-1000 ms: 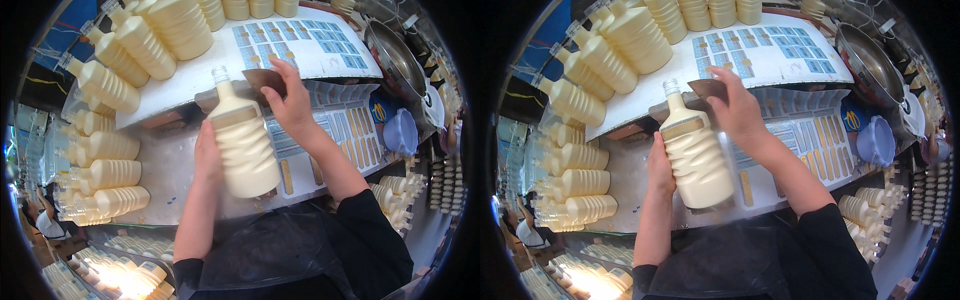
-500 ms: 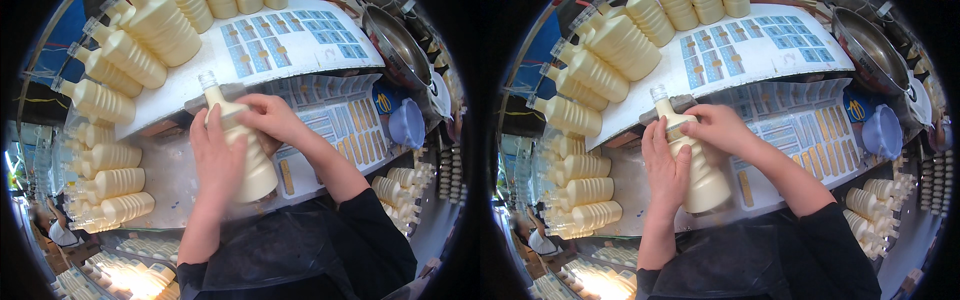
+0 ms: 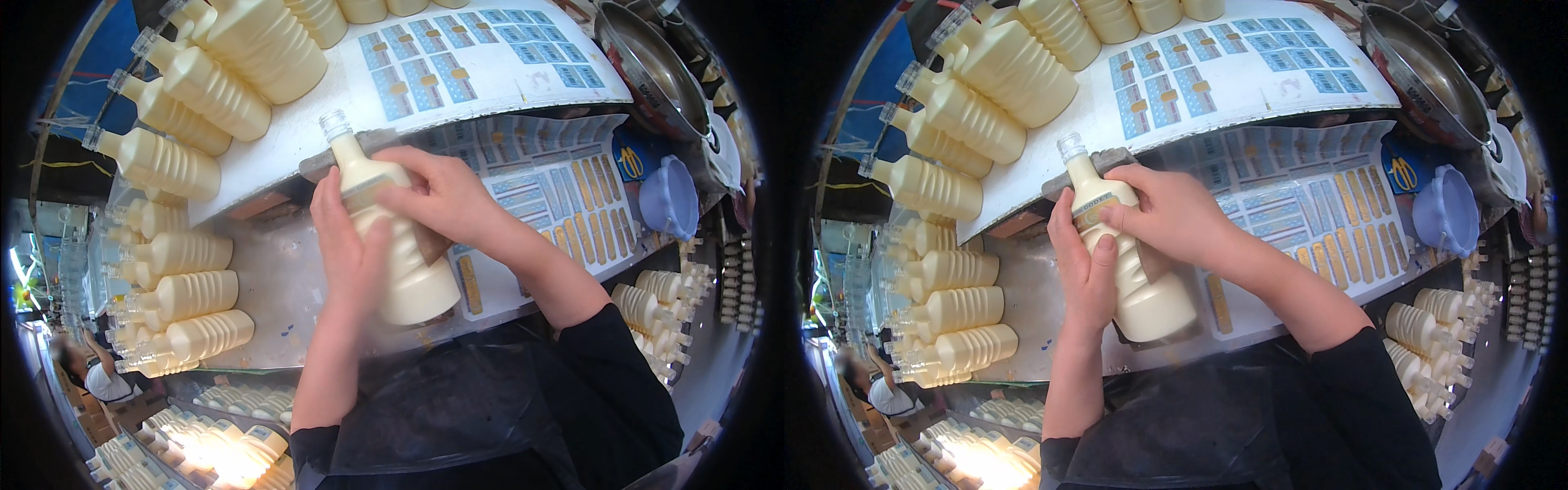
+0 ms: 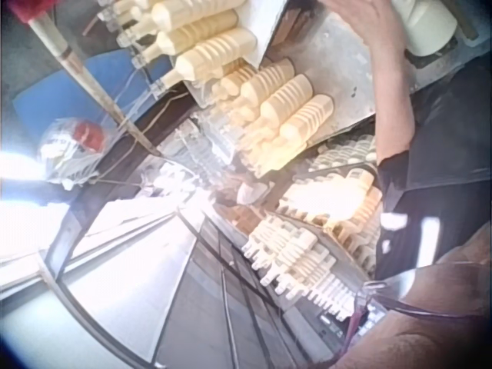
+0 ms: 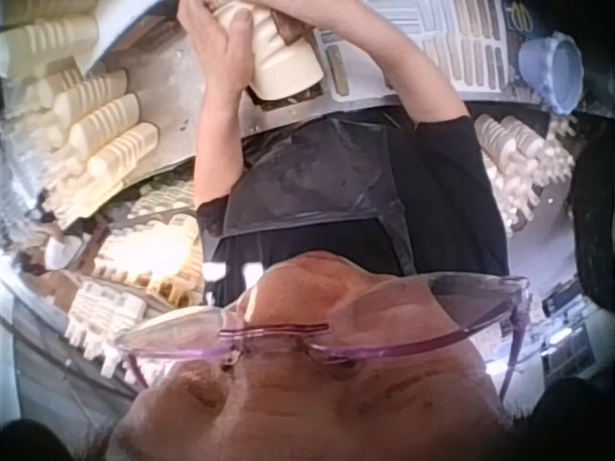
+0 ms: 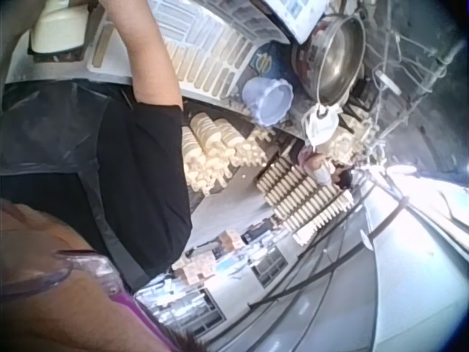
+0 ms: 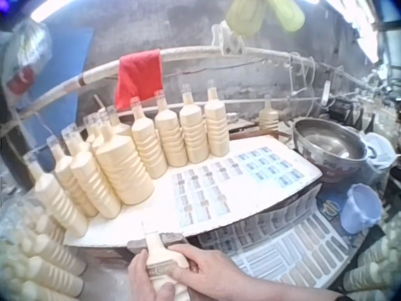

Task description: The person applies adhesive labels to the neck and body of a plastic bottle filled with a white liquid. They smooth each label with their fingers and a small tool, then place the finished bottle aside and repeat the process on another bottle.

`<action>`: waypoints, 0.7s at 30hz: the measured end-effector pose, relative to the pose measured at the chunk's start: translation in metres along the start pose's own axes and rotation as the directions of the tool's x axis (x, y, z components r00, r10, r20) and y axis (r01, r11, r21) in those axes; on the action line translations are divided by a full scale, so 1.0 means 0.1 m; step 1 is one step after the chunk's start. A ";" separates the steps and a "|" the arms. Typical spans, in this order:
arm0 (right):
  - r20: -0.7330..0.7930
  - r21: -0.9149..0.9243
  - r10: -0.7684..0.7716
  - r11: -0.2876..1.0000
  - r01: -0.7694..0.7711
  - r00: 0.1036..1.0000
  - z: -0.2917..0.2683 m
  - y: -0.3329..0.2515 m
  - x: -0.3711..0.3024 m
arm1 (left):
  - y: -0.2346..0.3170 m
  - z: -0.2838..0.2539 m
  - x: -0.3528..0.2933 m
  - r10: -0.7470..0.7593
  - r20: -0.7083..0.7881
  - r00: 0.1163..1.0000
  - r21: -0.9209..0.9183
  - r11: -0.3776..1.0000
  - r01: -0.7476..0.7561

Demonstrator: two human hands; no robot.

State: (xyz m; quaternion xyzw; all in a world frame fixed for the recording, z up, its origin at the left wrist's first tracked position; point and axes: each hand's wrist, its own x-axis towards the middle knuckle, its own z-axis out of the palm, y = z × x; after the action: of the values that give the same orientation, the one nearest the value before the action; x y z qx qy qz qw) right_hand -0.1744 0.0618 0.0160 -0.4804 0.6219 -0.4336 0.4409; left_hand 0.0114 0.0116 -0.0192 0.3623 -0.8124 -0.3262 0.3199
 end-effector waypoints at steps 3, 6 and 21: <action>-0.014 0.195 -0.043 0.980 0.045 0.999 0.05 0.11 0.04 | 0.00 0.00 0.01 0.015 0.013 1.000 0.027 1.000 -0.016; 0.009 0.324 -0.076 0.943 0.069 0.997 0.04 0.25 0.11 | 0.00 0.01 0.01 0.015 0.000 1.000 0.039 0.999 -0.015; -0.115 0.091 -0.110 0.988 0.120 0.987 0.07 0.20 0.15 | 0.05 0.00 0.01 -0.024 -0.009 1.000 0.069 0.997 0.024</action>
State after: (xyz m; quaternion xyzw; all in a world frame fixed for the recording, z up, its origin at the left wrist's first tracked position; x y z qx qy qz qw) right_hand -0.1742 0.0491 -0.0068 -0.4689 0.5943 -0.5141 0.4034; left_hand 0.0090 0.0140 -0.0153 0.3842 -0.8174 -0.3001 0.3068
